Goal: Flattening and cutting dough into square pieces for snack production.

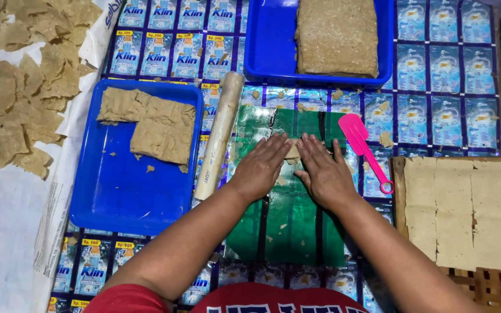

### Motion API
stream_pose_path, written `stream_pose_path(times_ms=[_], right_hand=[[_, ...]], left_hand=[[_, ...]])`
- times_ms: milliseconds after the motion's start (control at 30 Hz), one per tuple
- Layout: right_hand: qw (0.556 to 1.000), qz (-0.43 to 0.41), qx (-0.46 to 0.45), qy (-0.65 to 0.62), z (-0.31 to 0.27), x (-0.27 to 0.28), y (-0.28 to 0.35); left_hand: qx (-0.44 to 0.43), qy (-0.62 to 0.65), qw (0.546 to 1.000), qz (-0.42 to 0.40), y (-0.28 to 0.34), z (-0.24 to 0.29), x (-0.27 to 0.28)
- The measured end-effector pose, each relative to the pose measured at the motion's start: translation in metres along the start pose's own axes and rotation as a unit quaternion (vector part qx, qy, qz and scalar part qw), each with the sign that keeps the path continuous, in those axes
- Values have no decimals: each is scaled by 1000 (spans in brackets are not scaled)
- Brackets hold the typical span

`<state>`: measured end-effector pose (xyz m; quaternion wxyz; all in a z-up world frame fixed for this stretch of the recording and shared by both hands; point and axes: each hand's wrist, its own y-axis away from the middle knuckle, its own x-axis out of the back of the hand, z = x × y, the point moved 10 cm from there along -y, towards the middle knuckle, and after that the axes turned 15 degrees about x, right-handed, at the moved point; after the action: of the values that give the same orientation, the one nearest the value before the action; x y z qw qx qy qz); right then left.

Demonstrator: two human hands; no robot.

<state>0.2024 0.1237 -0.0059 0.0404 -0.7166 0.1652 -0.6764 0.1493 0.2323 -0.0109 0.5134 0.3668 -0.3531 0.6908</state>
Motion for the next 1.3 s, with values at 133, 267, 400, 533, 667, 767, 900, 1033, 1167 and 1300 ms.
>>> stream_pose_path(times_ms=[133,267,400,533,667,767,900,1033,1167,1300], right_hand=[[998,-41,-24,-31,9,-3,-1],[959,49,-138,-243,36,0,17],[948,215,-133,-194,41,32,28],[953,243,-101,-148,29,98,5],[963,262,-32,-56,18,175,-20],[989,148,8,28,33,155,-40],[996,-76,-41,28,86,40,-49],[990,-103,-97,-18,95,8,-47],[982,-86,-156,-69,101,8,-46],[976,-102,-182,-66,103,3,-44]], left_hand=[[21,-17,998,-53,2,8,22],[239,-96,964,65,25,-38,70],[265,-196,922,202,46,-83,67],[222,-210,926,221,54,-56,99],[151,-98,972,153,54,-5,131],[81,-40,994,54,26,7,108],[1,-41,996,-74,-18,21,68],[-25,-37,995,-93,-48,9,46],[156,3,987,-27,-75,-27,55],[225,-61,972,-16,-71,-30,62]])
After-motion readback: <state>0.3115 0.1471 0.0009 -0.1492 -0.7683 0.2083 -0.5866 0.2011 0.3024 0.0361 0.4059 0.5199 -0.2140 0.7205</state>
